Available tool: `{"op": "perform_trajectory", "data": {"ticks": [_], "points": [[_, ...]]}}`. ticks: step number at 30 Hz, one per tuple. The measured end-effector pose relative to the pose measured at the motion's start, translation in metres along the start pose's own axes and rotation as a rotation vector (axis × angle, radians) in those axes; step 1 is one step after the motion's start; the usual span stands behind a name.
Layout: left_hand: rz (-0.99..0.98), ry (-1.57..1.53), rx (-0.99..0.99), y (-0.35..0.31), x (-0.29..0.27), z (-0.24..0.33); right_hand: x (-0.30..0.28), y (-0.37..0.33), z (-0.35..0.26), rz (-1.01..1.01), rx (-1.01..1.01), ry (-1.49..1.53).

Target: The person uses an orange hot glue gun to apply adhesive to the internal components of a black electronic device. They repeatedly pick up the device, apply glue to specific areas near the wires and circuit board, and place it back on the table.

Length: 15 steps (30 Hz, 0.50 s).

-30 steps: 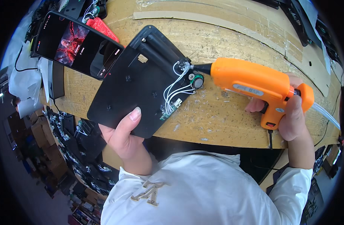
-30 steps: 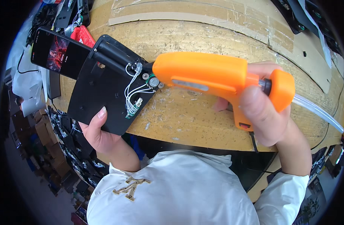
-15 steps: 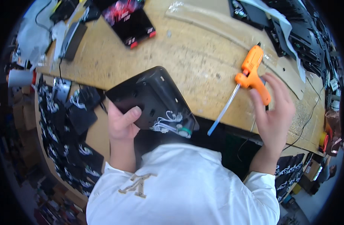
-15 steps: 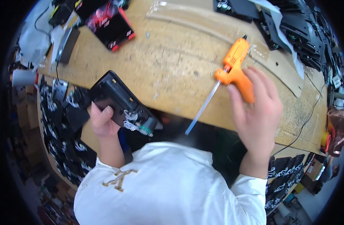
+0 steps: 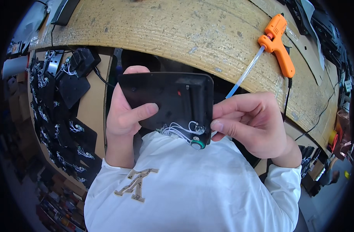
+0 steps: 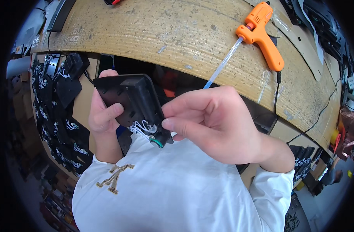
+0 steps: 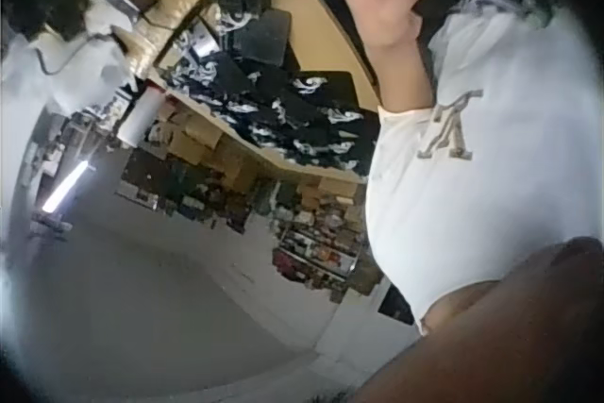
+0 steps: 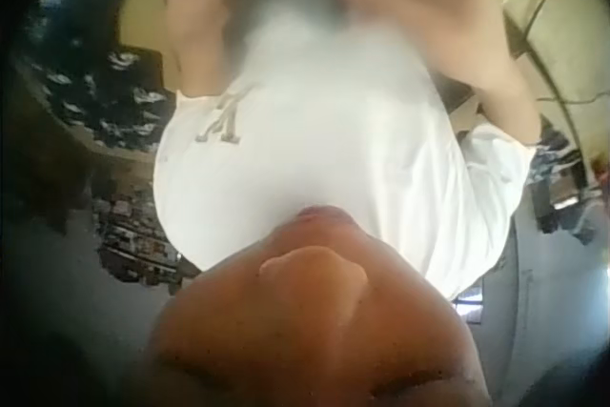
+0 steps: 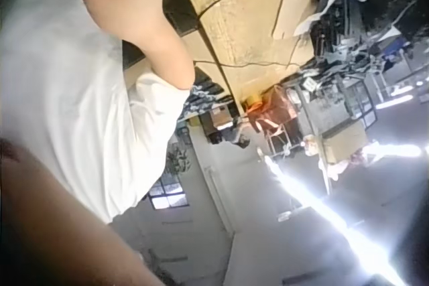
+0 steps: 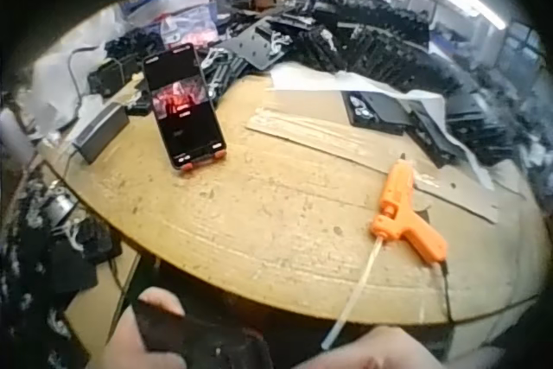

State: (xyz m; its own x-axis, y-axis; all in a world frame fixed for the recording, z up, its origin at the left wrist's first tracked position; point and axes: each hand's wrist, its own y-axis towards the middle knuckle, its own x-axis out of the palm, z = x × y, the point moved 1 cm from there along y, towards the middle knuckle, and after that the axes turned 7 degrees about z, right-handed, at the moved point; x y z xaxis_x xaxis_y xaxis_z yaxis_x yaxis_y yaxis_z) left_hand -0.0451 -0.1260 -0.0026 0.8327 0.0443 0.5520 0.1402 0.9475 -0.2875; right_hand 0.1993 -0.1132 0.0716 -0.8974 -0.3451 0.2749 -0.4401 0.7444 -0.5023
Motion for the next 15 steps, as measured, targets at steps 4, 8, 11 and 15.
{"op": "perform_trajectory", "data": {"ticks": [4,8,11,15], "points": [[-0.001,0.02,-0.048,-0.0002,-0.0029,0.0014,0.0001,0.0009,0.0029,-0.012,-0.08,-0.1],[0.007,0.012,-0.064,0.0016,-0.0011,-0.0008,-0.0024,0.0019,0.0,-0.014,-0.054,-0.112],[0.013,0.009,-0.069,0.0045,-0.0016,-0.0001,-0.0015,0.004,0.0004,0.014,-0.026,-0.015],[0.016,0.034,-0.071,0.0054,-0.0038,0.0004,-0.0027,0.0059,0.0002,-0.01,-0.008,-0.052]]}}
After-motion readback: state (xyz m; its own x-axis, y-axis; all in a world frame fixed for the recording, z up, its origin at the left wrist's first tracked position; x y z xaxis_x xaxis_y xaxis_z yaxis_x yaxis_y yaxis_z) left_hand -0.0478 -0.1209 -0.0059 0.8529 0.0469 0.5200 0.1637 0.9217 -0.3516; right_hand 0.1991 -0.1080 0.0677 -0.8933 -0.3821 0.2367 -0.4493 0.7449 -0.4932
